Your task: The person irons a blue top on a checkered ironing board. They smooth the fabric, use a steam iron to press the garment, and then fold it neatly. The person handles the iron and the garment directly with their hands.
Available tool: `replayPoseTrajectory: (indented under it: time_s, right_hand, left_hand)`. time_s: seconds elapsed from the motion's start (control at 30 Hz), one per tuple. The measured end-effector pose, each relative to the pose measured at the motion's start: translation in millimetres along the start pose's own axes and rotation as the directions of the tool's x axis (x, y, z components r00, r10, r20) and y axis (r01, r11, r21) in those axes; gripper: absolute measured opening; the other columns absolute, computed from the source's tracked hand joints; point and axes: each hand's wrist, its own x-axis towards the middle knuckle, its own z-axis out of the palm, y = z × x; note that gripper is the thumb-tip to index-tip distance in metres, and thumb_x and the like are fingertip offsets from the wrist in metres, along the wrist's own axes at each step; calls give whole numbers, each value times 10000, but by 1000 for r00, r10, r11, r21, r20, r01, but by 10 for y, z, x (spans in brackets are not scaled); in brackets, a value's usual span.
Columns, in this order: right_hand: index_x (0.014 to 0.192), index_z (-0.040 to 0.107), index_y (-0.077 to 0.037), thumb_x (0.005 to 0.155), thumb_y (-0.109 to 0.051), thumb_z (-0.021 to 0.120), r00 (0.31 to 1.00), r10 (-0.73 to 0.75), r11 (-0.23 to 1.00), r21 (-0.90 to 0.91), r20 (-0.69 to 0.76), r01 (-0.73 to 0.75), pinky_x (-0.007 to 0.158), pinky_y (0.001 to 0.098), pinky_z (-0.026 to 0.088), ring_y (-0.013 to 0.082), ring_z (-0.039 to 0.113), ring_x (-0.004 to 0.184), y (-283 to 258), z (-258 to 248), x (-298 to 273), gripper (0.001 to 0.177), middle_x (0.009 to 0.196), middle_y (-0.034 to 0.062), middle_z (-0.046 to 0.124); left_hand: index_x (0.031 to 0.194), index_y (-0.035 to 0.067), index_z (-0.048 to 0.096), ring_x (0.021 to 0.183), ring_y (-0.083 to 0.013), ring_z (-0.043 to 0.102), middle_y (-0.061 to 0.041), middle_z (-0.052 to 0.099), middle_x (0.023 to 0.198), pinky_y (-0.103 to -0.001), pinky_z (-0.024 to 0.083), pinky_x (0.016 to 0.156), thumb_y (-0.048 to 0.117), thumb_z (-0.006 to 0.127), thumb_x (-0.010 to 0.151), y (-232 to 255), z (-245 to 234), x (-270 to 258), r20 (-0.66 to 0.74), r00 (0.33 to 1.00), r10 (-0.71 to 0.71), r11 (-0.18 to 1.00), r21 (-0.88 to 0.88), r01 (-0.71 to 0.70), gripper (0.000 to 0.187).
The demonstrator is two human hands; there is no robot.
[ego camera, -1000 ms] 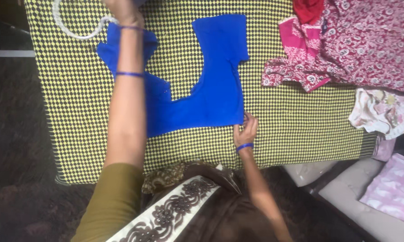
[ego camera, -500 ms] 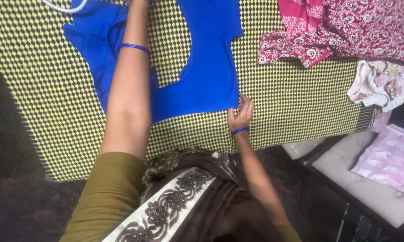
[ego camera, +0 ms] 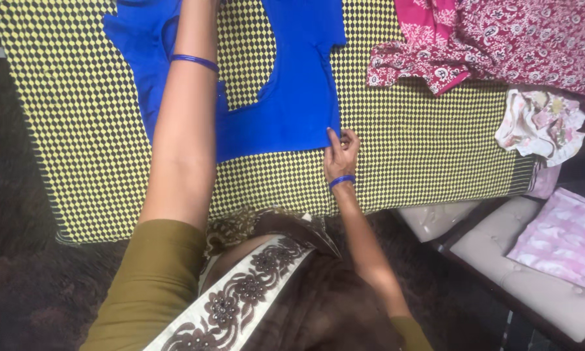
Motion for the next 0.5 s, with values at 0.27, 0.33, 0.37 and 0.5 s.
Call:
replayPoseTrajectory:
  time_s: [0.27, 0.33, 0.37, 0.5]
  right_hand:
    - [1323, 640, -73, 951, 34, 621, 997, 30, 993, 116, -67, -23, 923, 376, 597, 301, 615, 1127, 45, 39, -51, 388, 1289, 155, 493]
    - [1312, 649, -51, 936, 42, 611, 995, 3, 996, 91, -99, 6, 933, 396, 586, 319, 611, 1145, 26, 9, -71, 389, 1262, 146, 506]
    - [1304, 647, -42, 946, 28, 601, 997, 35, 994, 102, -63, -28, 934, 397, 585, 315, 605, 1141, 21, -10, -62, 368, 1258, 158, 499]
    - [1239, 656, -27, 932, -24, 534, 993, 107, 987, 112, 49, -112, 1000, 444, 539, 332, 570, 1179, -49, -105, -41, 331, 1236, 186, 499]
  left_hand:
    - [1443, -103, 419, 1405, -472, 410, -346, 455, 1461, -526, 322, 1192, 244, 647, 1034, 447, -251, -1095, 223, 877, 425, 833, 283, -475, 583]
    - [1510, 21, 428, 1546, -363, 326, -208, 384, 1614, -502, 237, 1292, 221, 588, 1008, 738, -619, -1809, 579, 773, 257, 843, 256, -472, 564]
    - [1536, 30, 404, 1551, -348, 274, -199, 324, 1647, -554, 163, 1264, 237, 584, 989, 858, -766, -2068, 675, 715, 183, 761, 363, -537, 612]
    - [1606, 154, 336, 1560, -243, 203, -84, 237, 1696, -612, 118, 1230, 435, 445, 1049, 983, -1290, -2548, 703, 696, 146, 634, 474, -611, 634]
